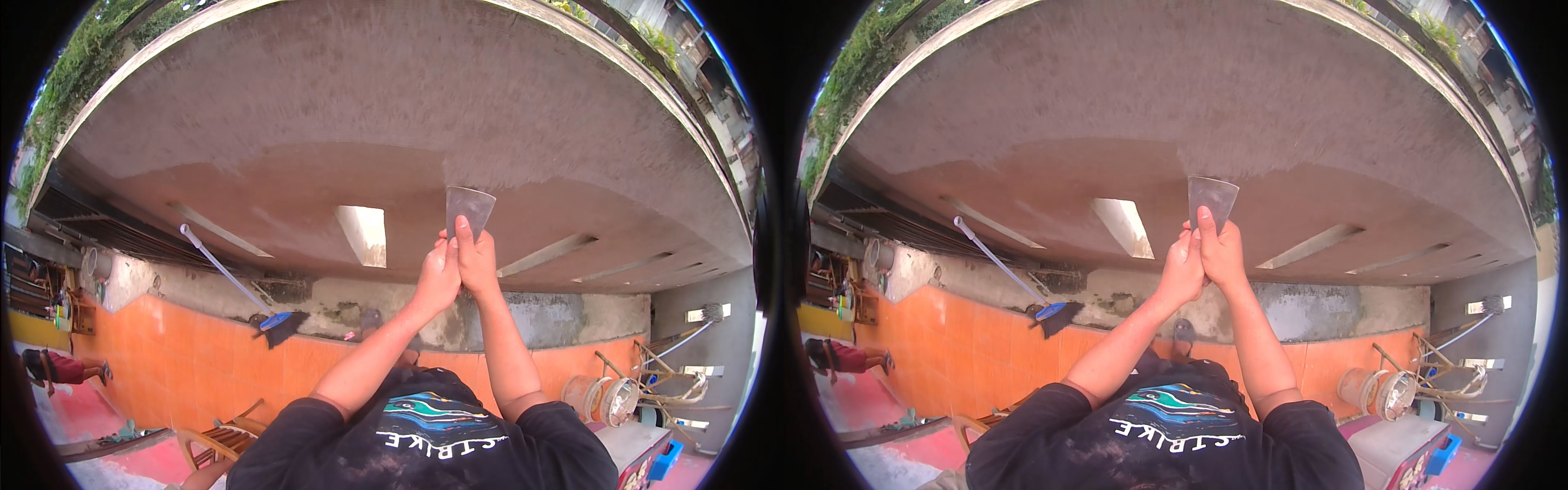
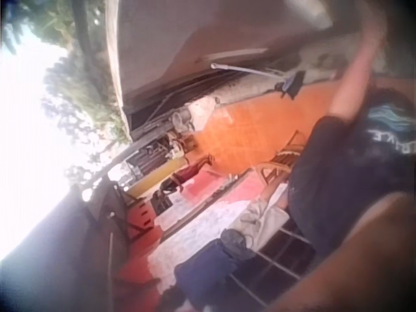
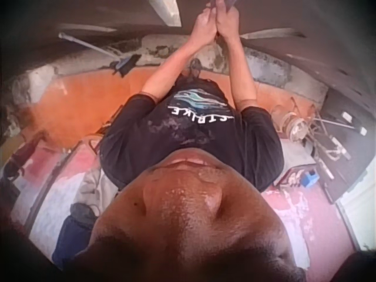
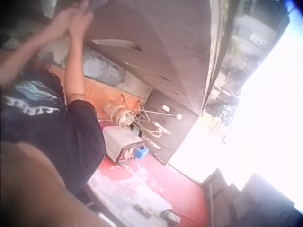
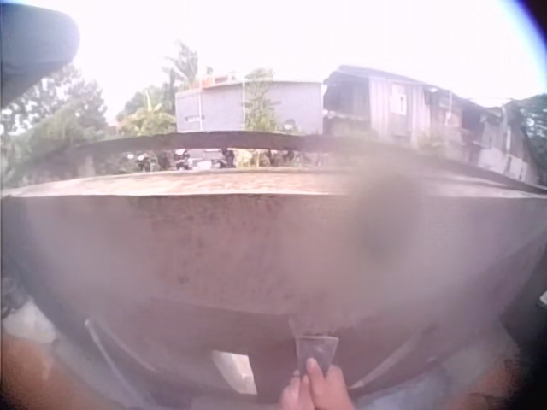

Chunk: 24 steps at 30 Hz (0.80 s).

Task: The person uses a metal trowel to spread and smooth wet plaster on a curved ceiling surface. The person repeatedly applies and levels the material across the ceiling, maintaining consistent pressure and motion.

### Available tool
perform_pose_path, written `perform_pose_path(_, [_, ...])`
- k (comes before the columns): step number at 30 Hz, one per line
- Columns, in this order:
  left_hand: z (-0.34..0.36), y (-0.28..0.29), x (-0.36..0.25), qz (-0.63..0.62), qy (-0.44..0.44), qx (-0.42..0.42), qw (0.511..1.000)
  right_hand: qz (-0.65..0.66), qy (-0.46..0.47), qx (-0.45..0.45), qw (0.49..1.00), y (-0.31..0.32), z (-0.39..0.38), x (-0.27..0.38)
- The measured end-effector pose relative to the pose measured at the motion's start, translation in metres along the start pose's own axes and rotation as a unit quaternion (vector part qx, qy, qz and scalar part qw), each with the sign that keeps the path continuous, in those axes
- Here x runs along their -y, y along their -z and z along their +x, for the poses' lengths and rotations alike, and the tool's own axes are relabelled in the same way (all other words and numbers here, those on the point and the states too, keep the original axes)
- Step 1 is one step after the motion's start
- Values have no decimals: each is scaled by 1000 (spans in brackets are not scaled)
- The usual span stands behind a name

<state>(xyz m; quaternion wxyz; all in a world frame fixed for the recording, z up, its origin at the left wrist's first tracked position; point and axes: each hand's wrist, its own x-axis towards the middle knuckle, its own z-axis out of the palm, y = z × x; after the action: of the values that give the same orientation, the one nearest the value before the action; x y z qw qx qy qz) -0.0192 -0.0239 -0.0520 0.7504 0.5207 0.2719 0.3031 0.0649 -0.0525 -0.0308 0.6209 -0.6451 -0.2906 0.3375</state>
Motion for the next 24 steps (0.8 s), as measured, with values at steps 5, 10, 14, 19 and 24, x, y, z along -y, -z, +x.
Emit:
perform_pose_path(5, [-1, 7, -1, 2, 39, 8, 999, -5, -3, -3, 1000, -6, 1, -4])
perform_pose_path(10, [2, 14, 7, 36, 8, 9, 999, -3, -4, -14, 1000, -8, 5, -15])
perform_pose_path(14, [4, 16, 12, 76, -18, 1, 997, -2, 9, -22, 1000, -8, 4, -22])
perform_pose_path(19, [13, 17, -13, 98, -7, 12, 995, 23, 33, -35, 999, -22, 8, 7])
perform_pose_path(24, [23, 12, -53, 117, -82, 38, 989, 31, 100, 4, 994, -17, 25, 61])
